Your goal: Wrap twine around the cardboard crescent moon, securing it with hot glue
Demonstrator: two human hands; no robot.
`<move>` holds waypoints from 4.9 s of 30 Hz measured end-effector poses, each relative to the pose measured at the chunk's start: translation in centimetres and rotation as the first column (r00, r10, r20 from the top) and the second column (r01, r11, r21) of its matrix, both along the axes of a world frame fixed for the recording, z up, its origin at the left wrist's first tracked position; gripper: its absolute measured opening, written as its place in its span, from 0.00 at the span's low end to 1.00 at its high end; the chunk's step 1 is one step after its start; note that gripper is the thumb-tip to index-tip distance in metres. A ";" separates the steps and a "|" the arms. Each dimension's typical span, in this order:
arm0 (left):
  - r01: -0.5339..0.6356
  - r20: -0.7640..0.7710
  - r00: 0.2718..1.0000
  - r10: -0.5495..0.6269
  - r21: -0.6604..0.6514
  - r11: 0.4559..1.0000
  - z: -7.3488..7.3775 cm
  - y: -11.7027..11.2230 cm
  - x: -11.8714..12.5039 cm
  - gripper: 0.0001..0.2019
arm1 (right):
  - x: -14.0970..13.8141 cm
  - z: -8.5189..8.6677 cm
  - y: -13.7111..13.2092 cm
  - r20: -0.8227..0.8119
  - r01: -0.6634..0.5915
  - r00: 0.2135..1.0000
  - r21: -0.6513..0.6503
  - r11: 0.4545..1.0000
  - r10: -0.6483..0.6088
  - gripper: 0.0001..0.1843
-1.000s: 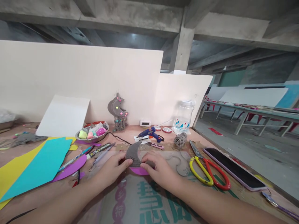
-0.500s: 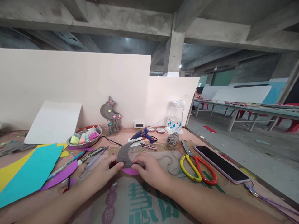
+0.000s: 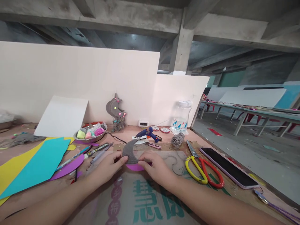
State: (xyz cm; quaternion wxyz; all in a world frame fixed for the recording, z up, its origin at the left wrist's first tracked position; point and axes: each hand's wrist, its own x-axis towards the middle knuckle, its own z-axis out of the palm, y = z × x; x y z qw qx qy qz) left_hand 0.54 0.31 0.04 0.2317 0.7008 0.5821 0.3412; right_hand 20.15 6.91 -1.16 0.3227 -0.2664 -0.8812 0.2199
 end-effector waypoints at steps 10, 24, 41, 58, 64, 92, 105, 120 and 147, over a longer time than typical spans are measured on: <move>0.053 -0.052 0.997 -0.049 0.069 0.996 0.7 -0.5 0.2 0.19 | 0.2 0.3 -0.2 -0.032 -0.012 0.999 -0.089 0.996 0.009 0.05; -0.301 -0.040 0.948 0.317 0.220 0.928 0.8 -1.5 1.3 0.10 | -0.2 0.6 -0.9 -0.040 0.053 0.998 0.074 0.996 -0.050 0.06; -0.170 0.259 0.950 0.174 -0.037 0.985 0.7 -1.9 1.6 0.15 | 0.1 1.3 -2.5 0.033 -0.104 0.995 0.247 0.963 0.099 0.09; 0.007 0.000 1.000 -0.007 -0.044 0.999 0.1 -0.9 0.9 0.19 | -0.5 1.3 -1.4 0.026 -0.008 1.000 -0.213 0.977 0.014 0.13; 0.039 0.024 0.999 -0.038 -0.035 0.999 0.2 -1.1 0.9 0.19 | -0.4 1.0 -1.0 0.023 -0.007 1.000 -0.289 0.957 0.014 0.13; -0.060 0.260 0.960 0.104 -0.174 0.983 0.4 -1.2 0.8 0.19 | 4.6 6.2 4.3 0.327 0.123 0.936 0.044 0.991 -0.131 0.10; 0.034 0.275 0.961 0.040 -0.262 0.964 -0.1 -0.9 0.7 0.19 | 4.9 0.6 6.4 0.469 -0.008 0.863 0.386 0.922 -0.189 0.13; 0.117 0.299 0.954 -0.035 -0.263 0.958 -0.3 -0.8 0.3 0.15 | 5.3 0.3 7.5 0.401 0.128 0.866 0.400 0.908 -0.299 0.25; 0.142 0.477 0.879 0.003 -0.267 0.953 -0.9 -0.8 0.5 0.19 | 0.5 0.6 -0.6 0.002 -0.060 0.998 -0.288 0.956 0.063 0.16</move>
